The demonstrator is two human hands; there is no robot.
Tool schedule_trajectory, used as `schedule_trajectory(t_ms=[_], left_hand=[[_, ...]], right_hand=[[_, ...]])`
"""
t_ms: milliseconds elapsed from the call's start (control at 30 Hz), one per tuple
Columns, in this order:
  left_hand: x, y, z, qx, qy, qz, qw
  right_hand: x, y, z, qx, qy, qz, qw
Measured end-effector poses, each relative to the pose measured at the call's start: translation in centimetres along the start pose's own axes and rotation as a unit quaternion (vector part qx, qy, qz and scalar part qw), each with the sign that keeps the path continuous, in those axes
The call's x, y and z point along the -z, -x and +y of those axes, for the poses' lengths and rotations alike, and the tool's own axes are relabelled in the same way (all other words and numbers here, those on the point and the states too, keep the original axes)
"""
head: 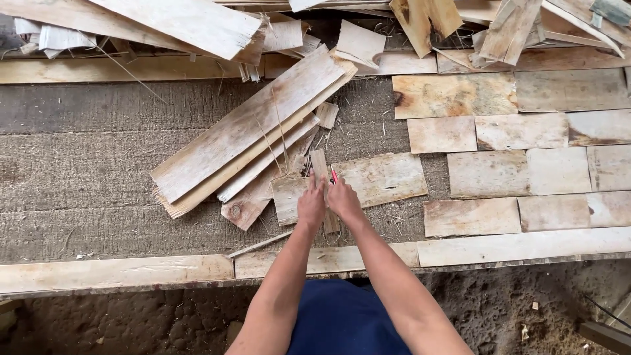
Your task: Trimming thin wood pieces with a utility knife and arranging them into a tiled pattern on a wooden surface.
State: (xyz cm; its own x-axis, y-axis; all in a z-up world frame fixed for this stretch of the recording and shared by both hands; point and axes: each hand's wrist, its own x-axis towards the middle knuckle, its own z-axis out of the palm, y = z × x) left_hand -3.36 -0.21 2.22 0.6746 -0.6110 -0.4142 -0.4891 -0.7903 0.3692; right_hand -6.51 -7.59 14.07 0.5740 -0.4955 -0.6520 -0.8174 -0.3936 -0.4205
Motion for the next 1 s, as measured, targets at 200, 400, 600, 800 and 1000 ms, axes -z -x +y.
schedule_trajectory(t_ms=[200, 400, 600, 800, 1000], left_hand=[[-1.8, -0.9, -1.2, -0.013, 0.016, 0.006, 1.0], [-2.1, -0.9, -1.7, -0.014, 0.014, 0.012, 1.0], [-2.9, -1.4, -1.6, -0.008, 0.023, 0.019, 1.0], [-3.0, -1.0, -1.6, -0.009, 0.014, 0.029, 0.999], [-0.2, 0.3, -0.2, -0.001, -0.006, 0.036, 0.999]], right_hand=[[-1.0, -1.5, 0.1, -0.007, 0.011, -0.016, 1.0], [-2.4, -3.1, 0.8, -0.012, 0.023, -0.02, 0.999], [-3.1, -3.6, 1.5, -0.021, 0.019, -0.028, 0.999], [-5.1, -3.3, 4.2, -0.03, 0.026, -0.049, 0.998], [-3.1, 1.9, 3.4, -0.055, 0.024, -0.07, 0.996]])
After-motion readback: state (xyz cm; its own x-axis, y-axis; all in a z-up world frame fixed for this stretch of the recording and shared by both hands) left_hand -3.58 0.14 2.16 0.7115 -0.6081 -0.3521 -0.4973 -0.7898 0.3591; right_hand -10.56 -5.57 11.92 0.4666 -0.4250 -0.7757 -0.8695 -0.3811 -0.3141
